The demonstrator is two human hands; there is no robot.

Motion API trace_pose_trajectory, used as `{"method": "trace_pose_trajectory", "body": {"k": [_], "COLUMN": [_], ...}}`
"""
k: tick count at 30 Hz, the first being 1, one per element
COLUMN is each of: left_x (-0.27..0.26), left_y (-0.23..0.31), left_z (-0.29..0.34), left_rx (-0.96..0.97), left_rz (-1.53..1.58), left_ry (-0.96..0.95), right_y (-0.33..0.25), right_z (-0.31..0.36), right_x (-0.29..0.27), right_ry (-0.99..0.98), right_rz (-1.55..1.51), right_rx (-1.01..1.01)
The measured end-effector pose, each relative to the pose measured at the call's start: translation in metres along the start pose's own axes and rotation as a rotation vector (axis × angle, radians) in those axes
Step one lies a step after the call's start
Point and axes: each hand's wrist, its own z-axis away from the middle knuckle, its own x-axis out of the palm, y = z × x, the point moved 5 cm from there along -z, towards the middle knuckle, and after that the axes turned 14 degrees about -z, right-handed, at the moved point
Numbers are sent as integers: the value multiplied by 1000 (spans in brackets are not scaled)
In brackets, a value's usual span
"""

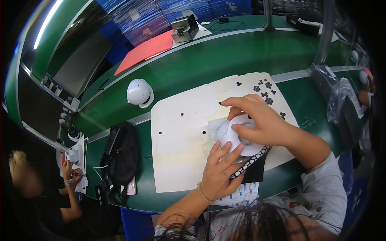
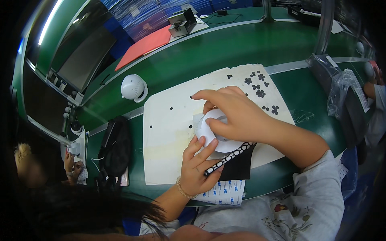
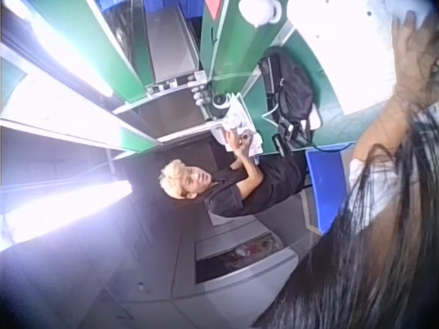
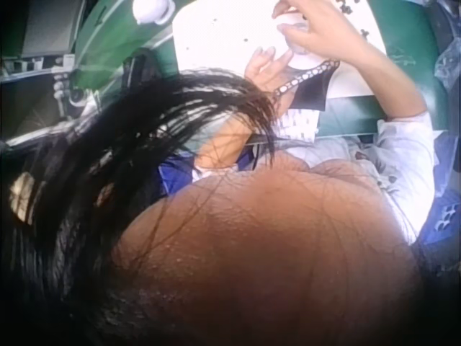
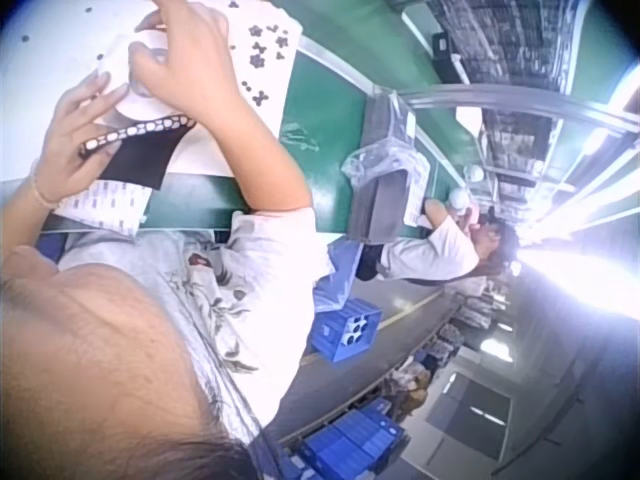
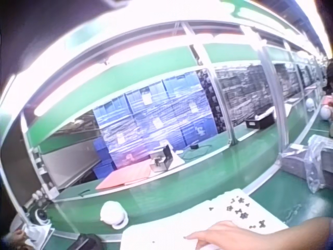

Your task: The person assembles white dome security cameras by hand. They pick up a camera base, place small black circular components into the holes on the base, and then place the camera onto the green workbench. This process is repeated for multiple units throughout the clip.

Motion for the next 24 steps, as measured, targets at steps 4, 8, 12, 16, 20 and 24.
{"method": "trace_pose_trajectory", "body": {"k": [4,8,12,16,20,24], "left_x": [0,0,0,0,1,1], "left_y": [1,3,2,-1,-3,-5], "left_z": [0,2,1,1,2,2], "left_rx": [7,13,9,16,11,1], "left_rz": [8,26,38,27,41,41], "left_ry": [-7,-12,-18,23,64,78], "right_y": [11,20,26,25,27,15], "right_z": [-5,-5,-6,-9,10,38], "right_x": [4,5,7,4,-13,-18], "right_ry": [-81,-150,-204,-228,53,159], "right_rz": [-342,-363,-438,-488,-241,-80], "right_rx": [299,277,279,340,133,-105]}}
